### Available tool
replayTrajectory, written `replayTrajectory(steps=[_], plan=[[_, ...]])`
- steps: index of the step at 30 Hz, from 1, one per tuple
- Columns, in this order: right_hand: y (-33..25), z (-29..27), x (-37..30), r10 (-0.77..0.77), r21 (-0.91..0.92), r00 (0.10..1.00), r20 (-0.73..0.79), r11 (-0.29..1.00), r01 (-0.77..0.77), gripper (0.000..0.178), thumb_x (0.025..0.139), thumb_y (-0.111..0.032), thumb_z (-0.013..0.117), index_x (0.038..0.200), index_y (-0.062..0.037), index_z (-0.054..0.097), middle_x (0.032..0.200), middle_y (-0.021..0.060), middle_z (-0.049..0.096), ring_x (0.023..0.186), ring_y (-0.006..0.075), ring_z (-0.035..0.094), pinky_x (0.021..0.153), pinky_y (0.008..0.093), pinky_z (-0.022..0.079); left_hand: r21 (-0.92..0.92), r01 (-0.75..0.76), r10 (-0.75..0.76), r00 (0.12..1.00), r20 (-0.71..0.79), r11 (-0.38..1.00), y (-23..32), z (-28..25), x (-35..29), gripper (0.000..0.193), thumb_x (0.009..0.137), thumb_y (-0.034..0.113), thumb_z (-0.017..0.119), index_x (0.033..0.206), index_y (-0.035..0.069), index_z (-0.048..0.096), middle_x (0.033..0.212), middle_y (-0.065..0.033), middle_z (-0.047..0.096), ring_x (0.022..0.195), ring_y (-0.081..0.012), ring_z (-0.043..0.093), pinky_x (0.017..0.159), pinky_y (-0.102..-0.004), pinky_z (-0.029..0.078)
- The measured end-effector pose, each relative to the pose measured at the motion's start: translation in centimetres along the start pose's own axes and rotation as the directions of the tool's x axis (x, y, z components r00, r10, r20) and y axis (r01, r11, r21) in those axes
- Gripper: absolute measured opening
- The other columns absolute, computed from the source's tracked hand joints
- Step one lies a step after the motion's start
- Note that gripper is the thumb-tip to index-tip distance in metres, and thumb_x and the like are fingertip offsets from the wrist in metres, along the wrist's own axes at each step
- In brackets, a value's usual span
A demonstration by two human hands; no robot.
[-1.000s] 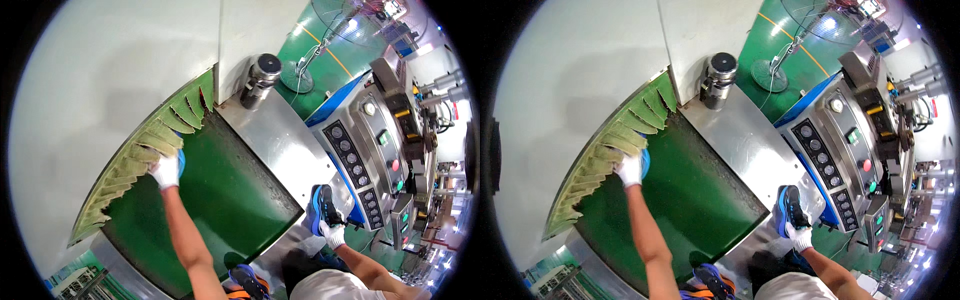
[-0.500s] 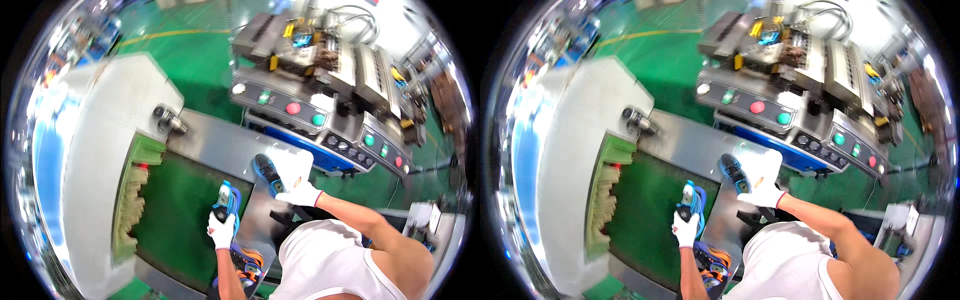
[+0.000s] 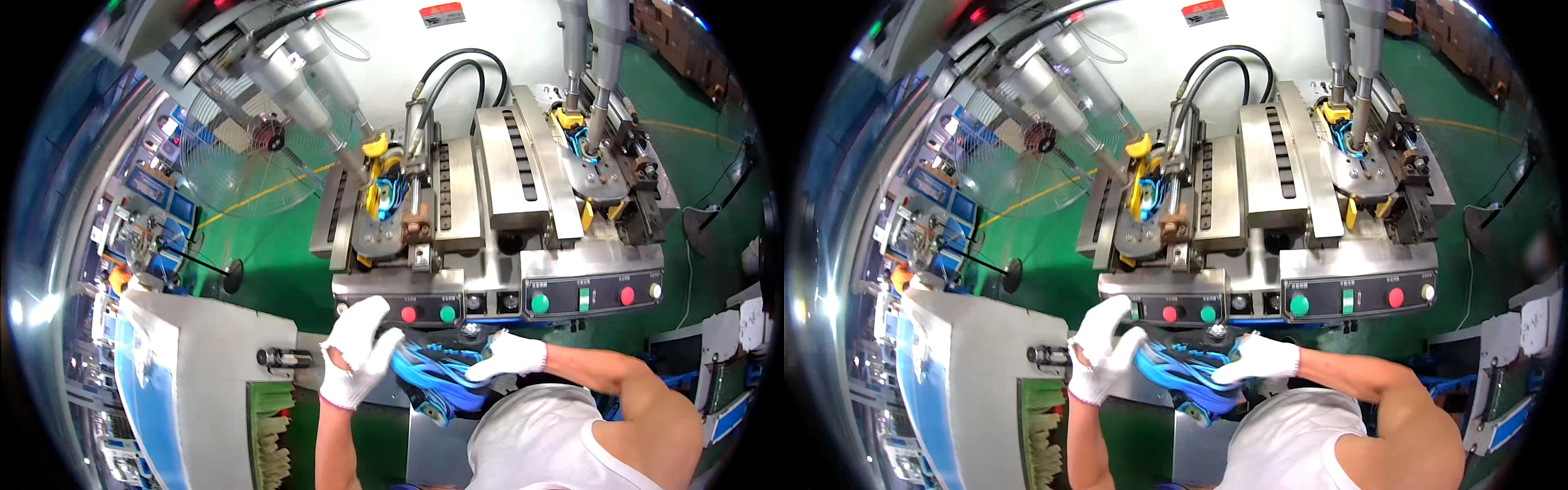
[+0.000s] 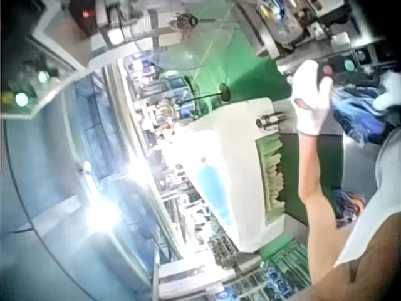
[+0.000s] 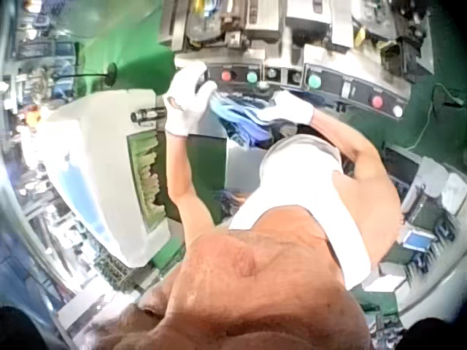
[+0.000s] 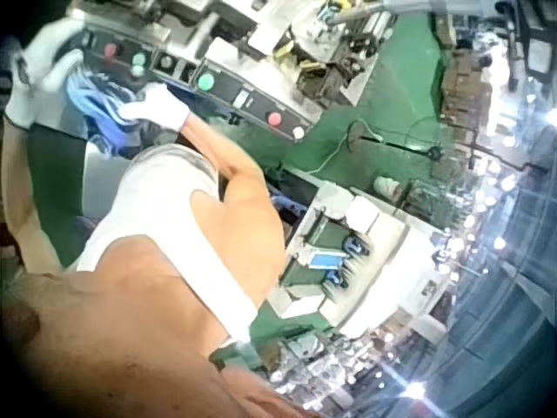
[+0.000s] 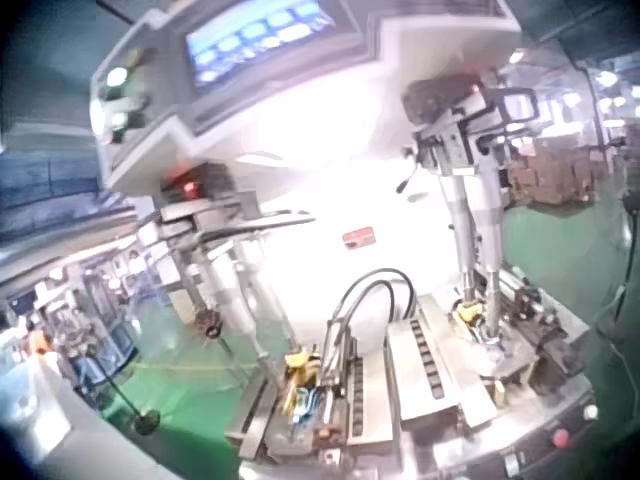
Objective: The person places shoes into a processing machine and retrieves them after a specific duration, alternating between different pairs and placing them on a nearby rack.
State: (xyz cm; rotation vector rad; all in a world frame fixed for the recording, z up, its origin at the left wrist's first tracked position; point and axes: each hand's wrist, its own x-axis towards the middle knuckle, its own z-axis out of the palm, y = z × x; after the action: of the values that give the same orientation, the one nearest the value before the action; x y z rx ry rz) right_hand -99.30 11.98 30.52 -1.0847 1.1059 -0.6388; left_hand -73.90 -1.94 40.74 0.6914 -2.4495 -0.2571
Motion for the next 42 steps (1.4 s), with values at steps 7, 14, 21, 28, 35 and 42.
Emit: replayTrajectory(steps=[7, 14, 21, 28, 35, 42], plan=[[5.8, -5.2, -6.2, -0.144, 0.845, 0.939, -0.313, 0.410, 0.344, 0.079, 0.081, -0.004, 0.078, 0.152, -0.0027, 0.044, 0.124, 0.0124, 0.068, 0.087, 0.0193, 0.068, 0.069, 0.0324, 0.055, 0.023, 0.430, -0.430, 0.898, 0.089, 0.903, -16.4, 12.4, 14.8, 0.061, 0.095, 0.035, 0.070, 0.144, 0.005, 0.051, 0.139, -0.0211, 0.060, 0.124, -0.0387, 0.060, 0.107, -0.0447, 0.046], [4.1, -8.3, -10.0, -0.144, 0.689, 0.833, -0.534, 0.498, 0.527, 0.096, 0.077, -0.009, 0.082, 0.158, -0.0010, 0.032, 0.144, 0.0154, 0.057, 0.128, 0.0290, 0.060, 0.108, 0.0431, 0.050, 0.144, 0.663, -0.665, 0.745, -0.041, 0.734, -26.0, 24.6, 22.6, 0.088, 0.082, 0.046, 0.078, 0.149, 0.002, 0.042, 0.144, -0.0257, 0.056, 0.130, -0.0415, 0.057, 0.109, -0.0471, 0.045], [2.7, -7.8, -7.0, -0.072, 0.684, 0.833, -0.548, 0.534, 0.497, 0.100, 0.078, -0.006, 0.078, 0.163, -0.0057, 0.025, 0.150, 0.0133, 0.052, 0.129, 0.0251, 0.058, 0.103, 0.0408, 0.052, 0.352, 0.688, -0.756, 0.646, 0.100, 0.635, -27.7, 21.6, 28.0, 0.077, 0.076, 0.051, 0.078, 0.128, -0.002, 0.056, 0.123, -0.0256, 0.069, 0.121, -0.0385, 0.064, 0.104, -0.0465, 0.050], [-2.0, -8.3, 0.7, 0.024, 0.630, 0.857, -0.515, 0.689, 0.358, 0.065, 0.086, -0.002, 0.073, 0.147, -0.0050, 0.052, 0.116, 0.0052, 0.069, 0.092, 0.0142, 0.066, 0.084, 0.0315, 0.056, -0.090, 0.624, -0.630, 0.760, -0.159, 0.776, -19.4, 7.0, 17.9, 0.065, 0.077, 0.032, 0.086, 0.126, -0.002, 0.062, 0.118, -0.0170, 0.073, 0.108, -0.0309, 0.071, 0.097, -0.0401, 0.053], [-14.4, -11.2, 27.2, -0.131, 0.722, 0.935, -0.328, 0.604, 0.338, 0.010, 0.088, 0.001, 0.070, 0.098, -0.0024, 0.068, 0.089, 0.0085, 0.070, 0.073, 0.0190, 0.066, 0.066, 0.0314, 0.056, -0.285, 0.828, -0.867, 0.409, -0.283, 0.483, -9.8, 2.0, -9.2, 0.072, 0.072, 0.014, 0.088, 0.134, 0.000, 0.054, 0.116, -0.0141, 0.068, 0.106, -0.0246, 0.066, 0.100, -0.0382, 0.051], [-6.7, -27.3, 49.6, -0.090, -0.191, 0.620, -0.780, 0.977, -0.098, 0.032, 0.085, -0.017, 0.069, 0.115, -0.0066, 0.070, 0.112, 0.0163, 0.073, 0.100, 0.0313, 0.070, 0.082, 0.0475, 0.058, -0.083, 0.980, -0.955, -0.194, -0.227, -0.179, -0.5, 7.6, -27.4, 0.081, 0.073, 0.042, 0.091, 0.138, 0.006, 0.058, 0.115, -0.0217, 0.072, 0.104, -0.0372, 0.070, 0.094, -0.0467, 0.055]])
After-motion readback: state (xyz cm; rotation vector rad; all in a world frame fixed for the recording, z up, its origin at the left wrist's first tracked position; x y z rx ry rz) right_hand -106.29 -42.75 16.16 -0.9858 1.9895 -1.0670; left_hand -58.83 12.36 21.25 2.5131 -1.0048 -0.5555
